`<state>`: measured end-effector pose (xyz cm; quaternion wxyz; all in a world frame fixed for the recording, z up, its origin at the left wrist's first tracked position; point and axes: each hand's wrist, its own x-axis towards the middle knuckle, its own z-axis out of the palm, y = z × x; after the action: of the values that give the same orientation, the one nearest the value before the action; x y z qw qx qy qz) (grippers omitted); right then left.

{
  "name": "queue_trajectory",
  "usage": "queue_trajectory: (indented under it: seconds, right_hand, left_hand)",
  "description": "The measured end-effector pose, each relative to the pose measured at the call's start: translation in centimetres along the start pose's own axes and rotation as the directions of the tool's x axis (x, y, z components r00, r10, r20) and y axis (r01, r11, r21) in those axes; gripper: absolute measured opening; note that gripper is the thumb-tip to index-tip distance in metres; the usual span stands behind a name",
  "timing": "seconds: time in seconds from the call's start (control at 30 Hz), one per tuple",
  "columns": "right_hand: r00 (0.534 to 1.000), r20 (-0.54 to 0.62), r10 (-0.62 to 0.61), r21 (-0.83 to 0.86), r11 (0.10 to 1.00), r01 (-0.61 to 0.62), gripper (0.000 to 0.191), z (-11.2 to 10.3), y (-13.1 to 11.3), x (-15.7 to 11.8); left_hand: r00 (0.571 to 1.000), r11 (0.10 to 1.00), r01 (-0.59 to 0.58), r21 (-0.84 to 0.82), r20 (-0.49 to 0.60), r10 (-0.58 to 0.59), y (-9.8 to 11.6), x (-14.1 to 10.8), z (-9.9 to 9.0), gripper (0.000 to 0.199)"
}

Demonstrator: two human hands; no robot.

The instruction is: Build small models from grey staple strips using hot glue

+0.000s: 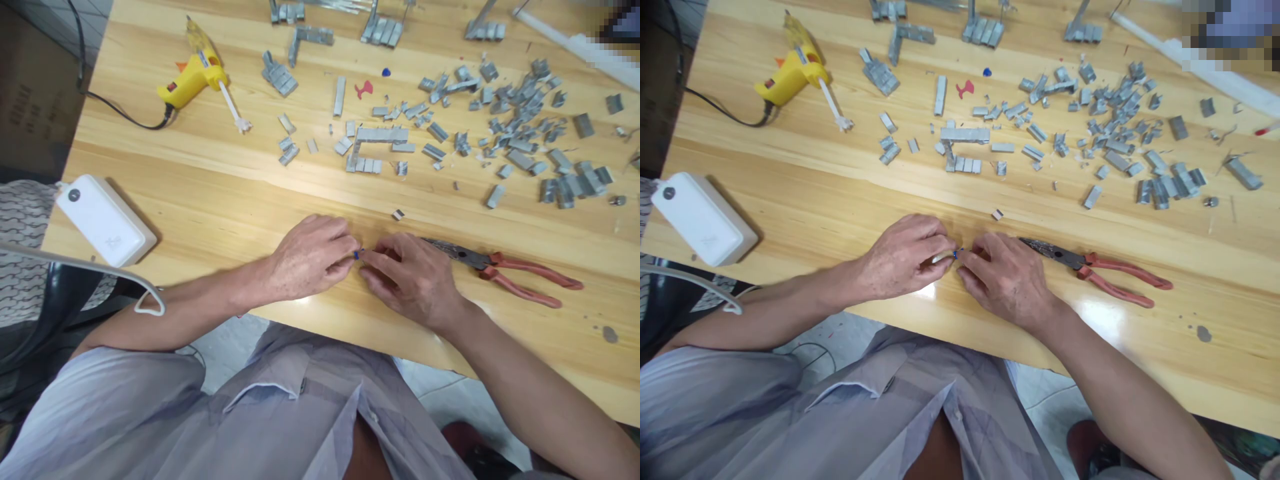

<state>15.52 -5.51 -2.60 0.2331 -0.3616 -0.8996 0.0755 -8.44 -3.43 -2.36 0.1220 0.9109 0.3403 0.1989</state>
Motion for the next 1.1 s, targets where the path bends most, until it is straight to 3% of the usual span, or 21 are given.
queue_trajectory:
  seconds: [0.8, 1.1]
  right_hand:
    - [1.000, -0.007, 0.017, 0.016, 1.000, -0.017, 0.014, 0.16, 0.00, -0.02]
    - [0.998, -0.038, -0.040, 0.093, 0.995, 0.044, 0.020, -0.43, 0.22, -0.11]
  left_hand:
    - [1.000, 1.000, 0.006, -0.011, 0.014, -0.006, 0.14, 0.12, -0.26, 0.012]
    - [0.996, 0.982, 0.088, -0.168, -0.018, -0.093, 0.22, 0.22, -0.49, 0.018]
